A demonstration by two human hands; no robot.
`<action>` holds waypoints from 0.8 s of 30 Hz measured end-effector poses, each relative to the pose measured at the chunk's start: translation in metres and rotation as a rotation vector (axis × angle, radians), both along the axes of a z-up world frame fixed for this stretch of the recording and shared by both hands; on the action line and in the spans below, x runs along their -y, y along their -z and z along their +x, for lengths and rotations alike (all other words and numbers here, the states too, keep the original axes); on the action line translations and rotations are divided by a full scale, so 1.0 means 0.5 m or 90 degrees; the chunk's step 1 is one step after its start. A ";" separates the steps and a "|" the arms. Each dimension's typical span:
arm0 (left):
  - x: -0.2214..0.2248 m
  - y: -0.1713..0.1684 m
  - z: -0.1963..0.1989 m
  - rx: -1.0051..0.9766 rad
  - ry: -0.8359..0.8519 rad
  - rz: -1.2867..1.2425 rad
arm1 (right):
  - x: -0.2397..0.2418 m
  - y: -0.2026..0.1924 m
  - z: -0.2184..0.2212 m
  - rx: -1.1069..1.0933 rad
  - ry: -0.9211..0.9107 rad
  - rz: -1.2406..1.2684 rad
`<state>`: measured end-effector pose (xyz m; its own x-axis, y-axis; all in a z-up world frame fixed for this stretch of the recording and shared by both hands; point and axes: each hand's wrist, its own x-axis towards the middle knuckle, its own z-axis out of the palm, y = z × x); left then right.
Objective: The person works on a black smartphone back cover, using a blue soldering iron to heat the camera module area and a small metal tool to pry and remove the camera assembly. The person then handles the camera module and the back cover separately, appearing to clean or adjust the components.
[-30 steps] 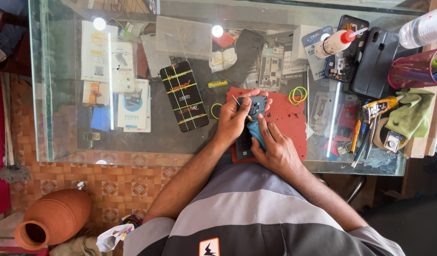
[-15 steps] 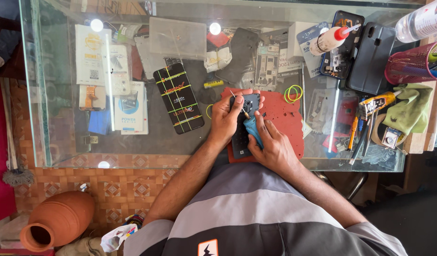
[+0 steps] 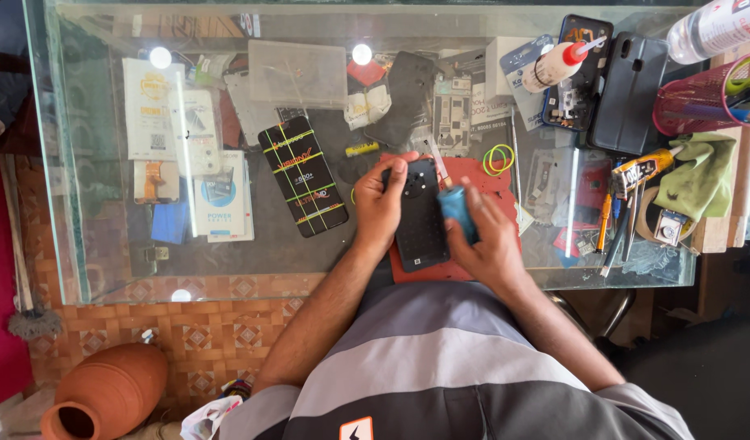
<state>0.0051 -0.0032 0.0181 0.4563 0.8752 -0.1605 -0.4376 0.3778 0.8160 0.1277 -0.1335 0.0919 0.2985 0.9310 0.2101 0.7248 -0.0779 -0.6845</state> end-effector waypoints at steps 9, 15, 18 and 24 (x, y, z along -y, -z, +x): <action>-0.004 -0.059 -0.026 0.080 0.099 -0.052 | -0.016 -0.043 0.064 0.337 0.088 -0.124; 0.026 -0.137 -0.048 0.080 0.116 -0.031 | -0.069 -0.163 0.004 0.246 0.054 0.063; 0.047 -0.173 -0.059 -0.079 0.106 0.174 | -0.066 -0.182 -0.015 0.000 -0.005 0.108; 0.068 -0.223 -0.078 -0.181 0.086 0.294 | -0.064 -0.173 -0.016 0.089 -0.036 0.095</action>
<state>-0.0341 -0.0370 0.1298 0.5634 0.8210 0.0927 -0.1485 -0.0098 0.9889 0.1196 -0.1016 0.1783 0.2047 0.9007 0.3831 0.8143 0.0604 -0.5773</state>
